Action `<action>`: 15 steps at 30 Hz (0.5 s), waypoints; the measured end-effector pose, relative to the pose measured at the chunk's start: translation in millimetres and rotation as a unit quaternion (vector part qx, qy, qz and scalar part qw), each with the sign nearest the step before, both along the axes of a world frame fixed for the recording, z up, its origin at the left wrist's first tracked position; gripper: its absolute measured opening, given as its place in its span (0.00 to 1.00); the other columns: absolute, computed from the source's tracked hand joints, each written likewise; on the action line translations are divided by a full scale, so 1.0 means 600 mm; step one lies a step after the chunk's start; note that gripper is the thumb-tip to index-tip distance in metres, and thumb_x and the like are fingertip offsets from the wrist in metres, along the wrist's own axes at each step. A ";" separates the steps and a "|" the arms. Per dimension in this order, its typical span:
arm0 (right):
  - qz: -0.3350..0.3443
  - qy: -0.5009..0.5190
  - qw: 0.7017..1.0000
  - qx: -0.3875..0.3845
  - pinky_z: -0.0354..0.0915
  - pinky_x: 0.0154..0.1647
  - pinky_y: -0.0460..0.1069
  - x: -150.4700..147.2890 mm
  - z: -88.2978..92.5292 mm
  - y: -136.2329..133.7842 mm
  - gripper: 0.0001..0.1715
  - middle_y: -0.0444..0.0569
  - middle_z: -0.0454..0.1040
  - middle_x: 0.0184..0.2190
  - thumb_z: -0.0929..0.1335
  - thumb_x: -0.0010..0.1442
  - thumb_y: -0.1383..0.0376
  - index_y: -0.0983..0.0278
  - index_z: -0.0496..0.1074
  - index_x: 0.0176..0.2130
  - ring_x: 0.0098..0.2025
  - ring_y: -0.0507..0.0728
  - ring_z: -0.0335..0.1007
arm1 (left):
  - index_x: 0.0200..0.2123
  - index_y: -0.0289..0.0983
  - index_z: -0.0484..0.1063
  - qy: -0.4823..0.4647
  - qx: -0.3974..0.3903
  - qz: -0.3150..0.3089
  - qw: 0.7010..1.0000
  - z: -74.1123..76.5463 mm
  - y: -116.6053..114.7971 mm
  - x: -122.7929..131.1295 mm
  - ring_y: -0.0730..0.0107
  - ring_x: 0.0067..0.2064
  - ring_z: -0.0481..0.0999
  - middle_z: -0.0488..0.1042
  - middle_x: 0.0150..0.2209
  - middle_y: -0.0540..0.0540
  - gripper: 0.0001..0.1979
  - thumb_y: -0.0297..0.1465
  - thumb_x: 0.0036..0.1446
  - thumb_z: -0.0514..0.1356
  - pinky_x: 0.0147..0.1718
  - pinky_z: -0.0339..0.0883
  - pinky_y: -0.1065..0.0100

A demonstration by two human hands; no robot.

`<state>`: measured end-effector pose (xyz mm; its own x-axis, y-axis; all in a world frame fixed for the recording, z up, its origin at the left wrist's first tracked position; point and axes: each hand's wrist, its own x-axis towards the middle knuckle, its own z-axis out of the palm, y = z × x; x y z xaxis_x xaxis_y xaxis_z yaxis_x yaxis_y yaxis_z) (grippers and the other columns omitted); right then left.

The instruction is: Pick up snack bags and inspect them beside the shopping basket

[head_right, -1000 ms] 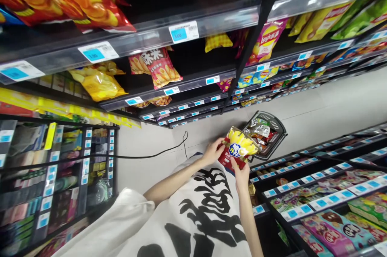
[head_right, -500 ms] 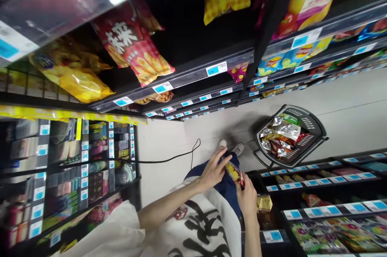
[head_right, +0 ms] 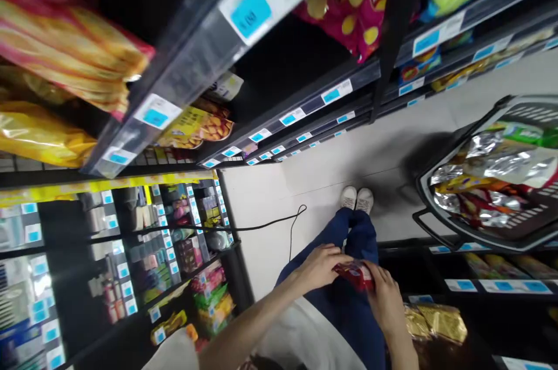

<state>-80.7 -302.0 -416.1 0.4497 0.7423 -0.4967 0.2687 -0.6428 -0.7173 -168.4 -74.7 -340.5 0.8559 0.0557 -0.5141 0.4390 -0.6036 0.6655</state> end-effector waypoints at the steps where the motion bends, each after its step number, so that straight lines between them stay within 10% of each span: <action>1: 0.014 0.019 1.000 -0.009 0.69 0.52 0.61 -0.010 -0.013 0.000 0.29 0.52 0.77 0.52 0.61 0.57 0.66 0.60 0.73 0.56 0.53 0.65 0.73 | 0.55 0.41 0.76 0.017 -0.006 -0.024 1.000 -0.011 0.001 -0.009 0.63 0.44 0.76 0.77 0.40 0.46 0.19 0.24 0.61 0.58 0.48 0.72 0.64; 10: -0.018 0.179 0.984 -0.002 0.75 0.49 0.59 -0.059 -0.116 -0.020 0.26 0.57 0.79 0.48 0.63 0.58 0.58 0.58 0.78 0.52 0.50 0.66 0.78 | 0.60 0.45 0.72 0.116 -0.083 0.042 0.989 -0.114 -0.024 -0.062 0.63 0.58 0.74 0.71 0.61 0.46 0.28 0.38 0.56 0.69 0.60 0.67 0.65; 15: -0.073 0.181 0.980 0.020 0.76 0.48 0.60 -0.092 -0.182 -0.060 0.26 0.56 0.79 0.49 0.68 0.54 0.56 0.52 0.78 0.52 0.48 0.67 0.79 | 0.62 0.50 0.69 0.170 -0.084 0.017 0.982 -0.133 -0.034 -0.043 0.66 0.55 0.78 0.76 0.57 0.52 0.24 0.32 0.63 0.59 0.54 0.73 0.65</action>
